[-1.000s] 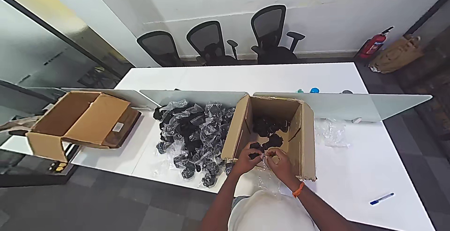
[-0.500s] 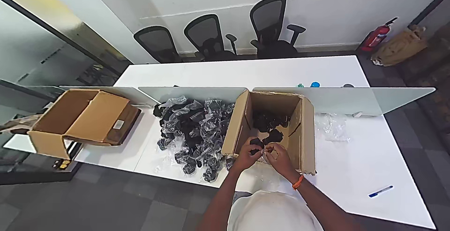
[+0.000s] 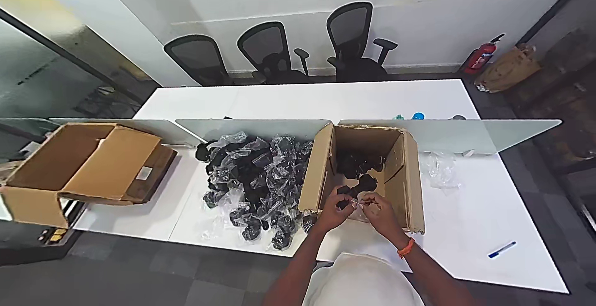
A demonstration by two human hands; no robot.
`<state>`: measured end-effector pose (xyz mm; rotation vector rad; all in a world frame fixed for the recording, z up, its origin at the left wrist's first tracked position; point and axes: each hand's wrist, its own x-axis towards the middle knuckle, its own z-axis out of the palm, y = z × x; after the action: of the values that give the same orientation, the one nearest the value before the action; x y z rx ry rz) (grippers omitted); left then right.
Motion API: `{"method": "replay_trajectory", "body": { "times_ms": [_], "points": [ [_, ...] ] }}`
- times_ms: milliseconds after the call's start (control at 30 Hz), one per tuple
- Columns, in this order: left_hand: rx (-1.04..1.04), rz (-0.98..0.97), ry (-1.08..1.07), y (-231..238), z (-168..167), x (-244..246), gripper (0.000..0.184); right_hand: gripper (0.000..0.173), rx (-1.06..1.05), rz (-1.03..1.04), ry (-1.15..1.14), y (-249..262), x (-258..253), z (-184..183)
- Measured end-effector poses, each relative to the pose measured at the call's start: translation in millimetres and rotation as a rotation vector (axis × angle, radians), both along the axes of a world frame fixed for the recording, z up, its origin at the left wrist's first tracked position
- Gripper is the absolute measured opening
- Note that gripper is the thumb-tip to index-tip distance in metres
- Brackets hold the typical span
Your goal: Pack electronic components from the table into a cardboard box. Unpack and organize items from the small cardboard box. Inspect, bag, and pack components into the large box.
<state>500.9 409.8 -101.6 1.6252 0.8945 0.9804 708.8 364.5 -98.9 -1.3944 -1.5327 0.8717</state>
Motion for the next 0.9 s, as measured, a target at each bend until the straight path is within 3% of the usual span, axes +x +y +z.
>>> {"method": "replay_trajectory", "body": {
  "times_ms": [133,333,533,900],
  "points": [
    [-0.02,-0.012,0.03,5,7,-15,0.017,0.02,0.04,-0.038,0.068,1,-22,11],
    [-0.036,-0.097,0.028,21,3,-34,0.015,0.018,0.061,-0.081,0.02,4,-47,-3],
    [-0.046,-0.131,0.065,23,0,-33,0.013,0.017,0.048,-0.098,-0.066,3,-46,-12],
    [-0.103,-0.13,0.125,26,-1,-37,0.013,0.018,0.067,-0.027,0.089,9,-47,-7]
  ]
}}
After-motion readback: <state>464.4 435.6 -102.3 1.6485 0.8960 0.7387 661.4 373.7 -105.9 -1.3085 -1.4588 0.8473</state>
